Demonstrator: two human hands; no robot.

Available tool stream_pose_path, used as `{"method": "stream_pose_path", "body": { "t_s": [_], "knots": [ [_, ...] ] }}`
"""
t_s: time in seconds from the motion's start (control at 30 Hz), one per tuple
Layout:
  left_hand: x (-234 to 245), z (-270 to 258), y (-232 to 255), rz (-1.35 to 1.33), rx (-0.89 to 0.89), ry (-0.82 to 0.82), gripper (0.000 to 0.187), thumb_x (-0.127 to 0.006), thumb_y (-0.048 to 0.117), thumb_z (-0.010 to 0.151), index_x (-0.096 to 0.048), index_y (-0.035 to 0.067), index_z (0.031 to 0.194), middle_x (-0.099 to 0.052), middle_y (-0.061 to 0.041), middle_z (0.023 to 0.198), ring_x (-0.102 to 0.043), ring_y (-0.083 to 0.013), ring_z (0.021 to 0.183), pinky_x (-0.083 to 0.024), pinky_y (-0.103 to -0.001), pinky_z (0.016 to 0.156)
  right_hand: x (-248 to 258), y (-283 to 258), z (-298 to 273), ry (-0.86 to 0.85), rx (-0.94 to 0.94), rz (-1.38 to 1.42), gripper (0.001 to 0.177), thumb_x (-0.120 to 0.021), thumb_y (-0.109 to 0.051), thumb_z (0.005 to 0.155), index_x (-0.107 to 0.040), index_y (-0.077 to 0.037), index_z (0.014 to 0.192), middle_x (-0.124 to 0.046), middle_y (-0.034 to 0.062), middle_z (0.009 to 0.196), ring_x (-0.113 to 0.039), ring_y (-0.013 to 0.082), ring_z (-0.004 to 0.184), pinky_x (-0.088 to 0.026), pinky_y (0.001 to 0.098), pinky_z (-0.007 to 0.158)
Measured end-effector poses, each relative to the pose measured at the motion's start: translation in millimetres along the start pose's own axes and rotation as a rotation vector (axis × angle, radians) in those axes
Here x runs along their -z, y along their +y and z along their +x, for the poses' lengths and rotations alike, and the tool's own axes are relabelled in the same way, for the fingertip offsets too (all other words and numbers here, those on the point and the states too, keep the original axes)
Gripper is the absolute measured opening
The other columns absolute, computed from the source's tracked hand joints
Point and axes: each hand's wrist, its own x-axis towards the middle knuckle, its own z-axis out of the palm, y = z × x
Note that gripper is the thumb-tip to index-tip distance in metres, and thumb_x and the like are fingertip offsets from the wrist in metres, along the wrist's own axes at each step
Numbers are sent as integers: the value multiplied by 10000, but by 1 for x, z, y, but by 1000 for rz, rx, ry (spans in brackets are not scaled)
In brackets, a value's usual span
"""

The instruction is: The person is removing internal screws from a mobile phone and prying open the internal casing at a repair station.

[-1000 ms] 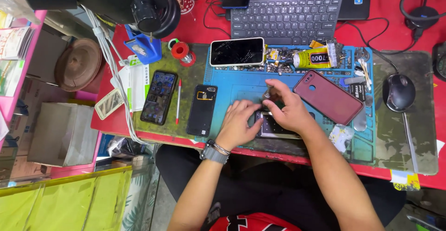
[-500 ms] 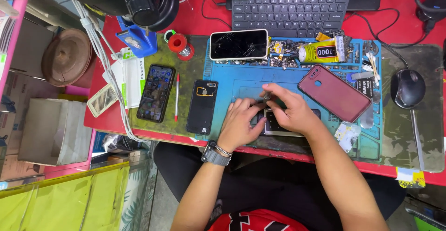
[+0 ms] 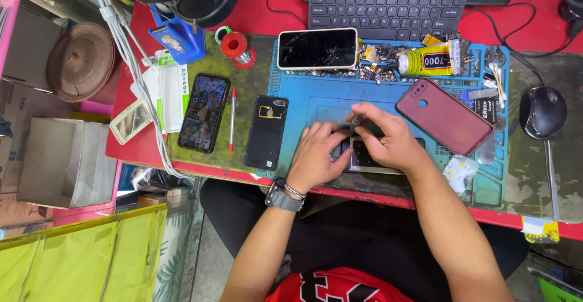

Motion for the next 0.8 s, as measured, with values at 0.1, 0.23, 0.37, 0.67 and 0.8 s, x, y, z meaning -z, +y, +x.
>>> {"method": "stream_pose_path", "body": {
  "t_s": [0.1,0.23,0.37,0.67,0.8],
  "knots": [
    [1,1,1,10,29,-24,290,-680,340,855,-701,162,1083,-576,-25,1027,-556,-277,992,-420,-399,811,-1,-2,3,-24,36,108,386,-778,32,833,-723,-45,1207,-724,165,1124,-722,331,993,-559,470,891],
    [-6,-2,-4,-26,51,-36,293,-699,336,825,-698,184,1077,-567,-9,1029,-545,-271,998,-419,-394,833,-12,6,-1,74,40,301,204,-866,98,779,-785,25,951,-666,127,876,-717,237,772,-585,365,729],
    [-3,0,-2,7,37,-19,310,-699,329,833,-704,182,1106,-574,-15,1034,-559,-275,993,-424,-403,813,-4,4,10,61,38,193,258,-746,126,865,-784,5,1090,-745,167,905,-739,271,826,-579,407,739],
    [1,1,3,14,18,12,260,-703,343,833,-697,143,1000,-587,-27,1040,-562,-275,988,-418,-394,805,-7,5,7,141,121,299,214,-691,153,863,-733,98,1065,-739,213,930,-724,319,891,-585,424,811],
    [-1,1,2,-11,25,9,317,-702,326,800,-712,153,1065,-594,-20,1033,-569,-273,981,-424,-392,808,-6,5,6,163,146,267,192,-731,157,842,-755,59,1005,-693,180,862,-695,302,854,-585,481,874]
  ]
}}
